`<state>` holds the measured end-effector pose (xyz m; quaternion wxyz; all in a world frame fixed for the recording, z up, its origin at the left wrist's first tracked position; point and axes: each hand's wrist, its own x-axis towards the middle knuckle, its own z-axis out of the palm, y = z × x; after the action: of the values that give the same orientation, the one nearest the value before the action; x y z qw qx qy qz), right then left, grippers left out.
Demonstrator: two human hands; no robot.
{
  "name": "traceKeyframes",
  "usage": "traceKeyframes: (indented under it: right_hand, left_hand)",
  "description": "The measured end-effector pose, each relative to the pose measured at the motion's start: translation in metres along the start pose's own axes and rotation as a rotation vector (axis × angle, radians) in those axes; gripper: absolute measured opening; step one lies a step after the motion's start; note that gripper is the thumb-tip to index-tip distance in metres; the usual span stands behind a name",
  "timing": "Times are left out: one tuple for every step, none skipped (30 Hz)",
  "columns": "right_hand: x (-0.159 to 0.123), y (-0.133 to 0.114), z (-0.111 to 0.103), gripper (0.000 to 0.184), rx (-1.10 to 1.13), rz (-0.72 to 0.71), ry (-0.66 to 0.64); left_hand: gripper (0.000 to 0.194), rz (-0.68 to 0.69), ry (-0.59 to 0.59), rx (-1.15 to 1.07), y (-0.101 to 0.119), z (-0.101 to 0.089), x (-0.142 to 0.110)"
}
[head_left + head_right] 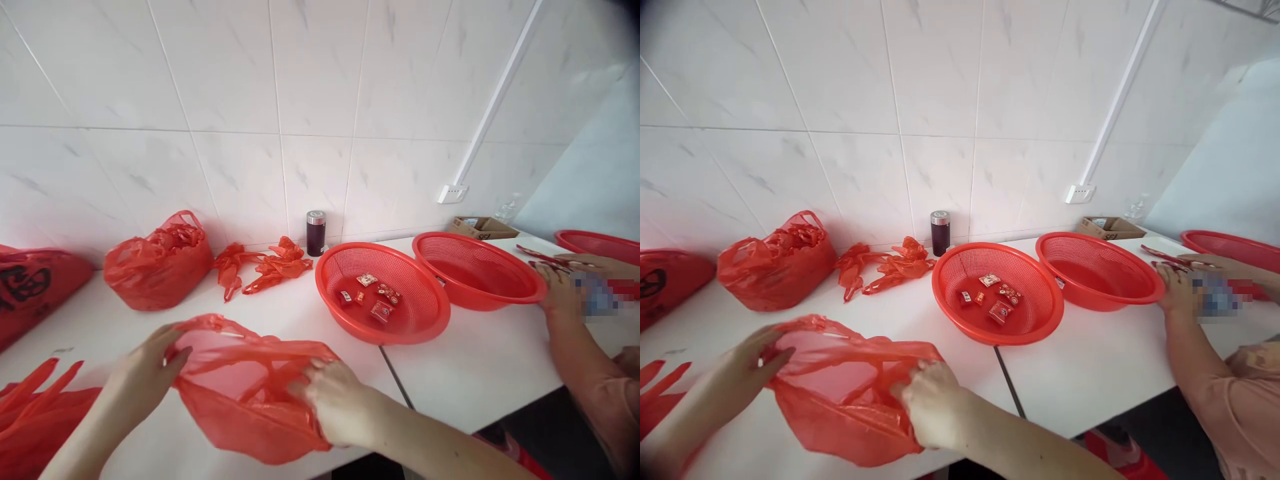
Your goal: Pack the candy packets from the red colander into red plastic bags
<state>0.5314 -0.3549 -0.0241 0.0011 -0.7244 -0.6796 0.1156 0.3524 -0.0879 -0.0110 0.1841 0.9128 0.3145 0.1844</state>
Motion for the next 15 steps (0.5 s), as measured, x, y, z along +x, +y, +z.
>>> traceKeyframes:
  right_hand:
    - [-0.003, 0.004, -0.004, 0.052, 0.004, 0.037, 0.008]
    - [-0.006, 0.007, -0.009, 0.052, 0.006, 0.058, 0.034]
    - [-0.008, 0.008, -0.013, 0.053, 0.004, 0.068, 0.065]
    - [-0.009, 0.008, -0.017, 0.055, 0.002, 0.070, 0.097]
    - [-0.008, 0.007, -0.020, 0.056, 0.001, 0.066, 0.124]
    - [-0.007, 0.005, -0.021, 0.057, 0.002, 0.065, 0.142]
    - [-0.004, 0.003, -0.022, 0.058, -0.002, 0.068, 0.142]
    - [-0.002, 0.000, -0.022, 0.060, -0.012, 0.072, 0.123]
    - [0.001, -0.003, -0.021, 0.062, -0.031, 0.074, 0.093]
    - [0.002, -0.005, -0.019, 0.065, -0.057, 0.069, 0.060]
    - [0.003, -0.007, -0.017, 0.066, -0.082, 0.056, 0.028]
    - [0.003, -0.008, -0.014, 0.066, -0.098, 0.039, -0.001]
    - [0.001, -0.008, -0.013, 0.064, -0.101, 0.018, -0.025]
    - [-0.003, -0.007, -0.012, 0.059, -0.089, -0.007, -0.042]
    - [-0.008, -0.006, -0.013, 0.054, -0.052, -0.042, -0.054]
  left_hand:
    - [0.040, 0.020, -0.062, 0.000, -0.007, 0.002, -0.006]
    - [0.037, 0.049, -0.100, 0.004, -0.008, 0.003, -0.012]
    - [0.034, 0.079, -0.112, 0.027, -0.005, 0.003, -0.019]
    - [0.033, 0.111, -0.080, 0.066, 0.004, 0.001, -0.026]
    - [0.032, 0.156, -0.004, 0.109, 0.017, -0.001, -0.033]
    - [0.032, 0.215, 0.084, 0.147, 0.032, -0.003, -0.039]
    - [0.032, 0.299, 0.172, 0.167, 0.048, -0.004, -0.044]
    - [0.032, 0.402, 0.218, 0.176, 0.063, -0.003, -0.046]
    - [0.029, 0.494, 0.228, 0.195, 0.074, 0.000, -0.047]
    - [0.024, 0.558, 0.204, 0.222, 0.082, 0.006, -0.045]
    - [0.018, 0.582, 0.155, 0.265, 0.084, 0.015, -0.042]
    - [0.017, 0.562, 0.096, 0.317, 0.082, 0.025, -0.038]
    - [0.023, 0.507, 0.038, 0.363, 0.075, 0.035, -0.033]
    - [0.029, 0.425, -0.022, 0.396, 0.065, 0.044, -0.028]
    - [0.034, 0.339, -0.084, 0.400, 0.053, 0.052, -0.023]
